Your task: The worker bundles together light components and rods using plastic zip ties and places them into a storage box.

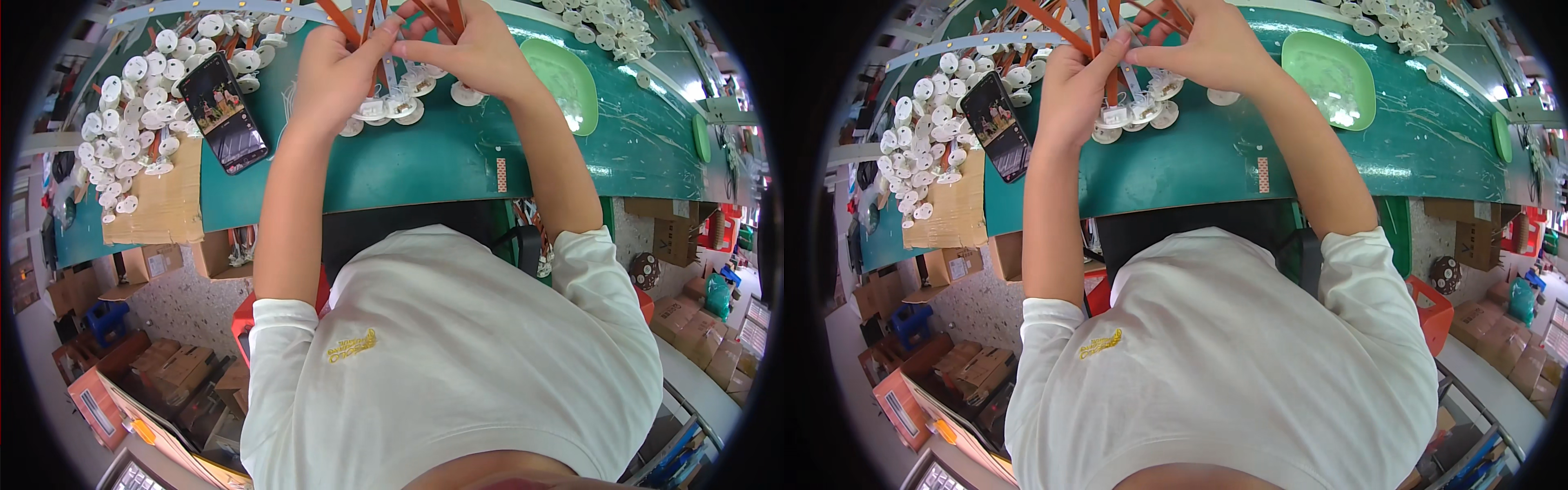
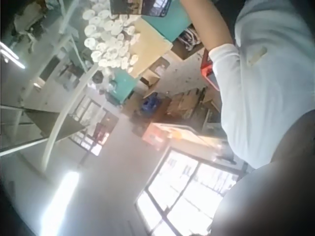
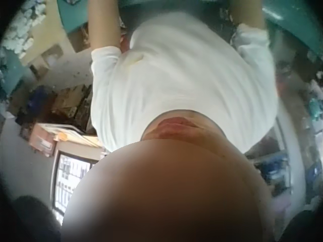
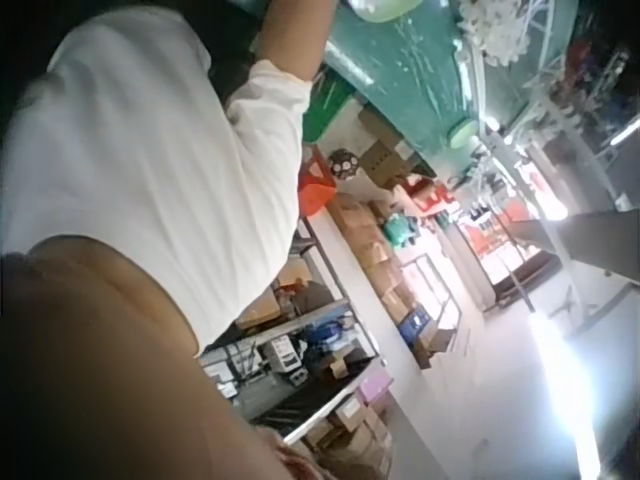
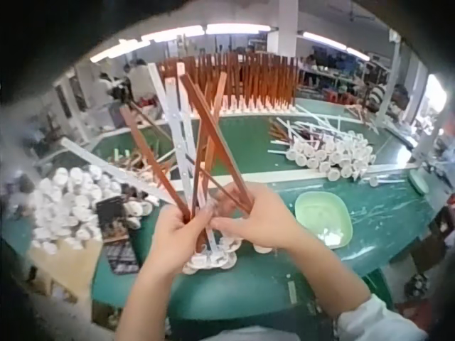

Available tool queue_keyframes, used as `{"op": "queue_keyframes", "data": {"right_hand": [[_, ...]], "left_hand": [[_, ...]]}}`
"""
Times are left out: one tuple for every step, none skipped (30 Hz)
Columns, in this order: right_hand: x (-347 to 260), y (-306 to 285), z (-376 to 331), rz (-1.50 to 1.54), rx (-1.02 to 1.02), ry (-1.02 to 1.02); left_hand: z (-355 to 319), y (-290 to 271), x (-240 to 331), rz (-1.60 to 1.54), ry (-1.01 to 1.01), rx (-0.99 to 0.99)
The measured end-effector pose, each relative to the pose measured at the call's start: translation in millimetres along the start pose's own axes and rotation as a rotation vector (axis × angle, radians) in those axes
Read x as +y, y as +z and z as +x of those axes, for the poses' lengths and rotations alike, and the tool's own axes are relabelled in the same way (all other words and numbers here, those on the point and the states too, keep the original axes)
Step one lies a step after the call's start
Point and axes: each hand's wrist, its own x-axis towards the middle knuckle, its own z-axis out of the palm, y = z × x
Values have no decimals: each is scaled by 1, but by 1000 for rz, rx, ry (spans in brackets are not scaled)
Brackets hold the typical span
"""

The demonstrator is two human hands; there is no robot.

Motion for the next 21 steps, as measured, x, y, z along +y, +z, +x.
{"op": "queue_keyframes", "data": {"right_hand": [[3,-2,1,147,-23,-40],[1,-5,1,142,-25,-43],[-2,-7,1,78,-39,1],[-4,-9,1,14,-54,45],[-4,-10,1,11,-55,43],[-4,-12,1,18,-69,38],[-3,-12,2,27,-85,34],[-1,-12,2,26,-85,37],[0,-11,2,-44,-66,2],[2,-11,2,-114,-47,-32],[3,-11,3,-114,-47,-30],[4,-10,4,-78,-57,-18],[5,-10,4,-43,-67,-6],[4,-9,4,-43,-67,-5],[2,-8,3,-42,-56,-10],[0,-7,3,-40,-44,-15],[-2,-5,2,-40,-45,-14],[-4,-4,2,-112,-31,-35],[-5,-2,1,-183,-17,-56],[-7,-1,0,-183,-15,-53],[-9,0,0,-199,-21,-45]], "left_hand": [[3,0,-1,-17,7,-18],[3,2,0,-20,11,-17],[3,5,3,-4,0,0],[3,7,5,12,-12,17],[3,7,4,10,-10,18],[4,6,1,15,7,9],[4,5,0,21,23,0],[3,6,1,20,21,-1],[2,7,4,4,16,7],[1,8,5,-12,11,15],[1,5,5,-13,9,15],[1,1,4,6,-18,-16],[1,-2,4,25,-46,-48],[1,-1,5,24,-47,-48],[1,0,8,7,-47,-54],[1,0,10,-10,-48,-60],[2,-1,6,-10,-49,-59],[3,-2,1,-34,-52,-31],[4,-3,-3,-58,-55,-2],[4,-2,-3,-59,-57,-5],[4,1,-2,-74,-46,6]]}}
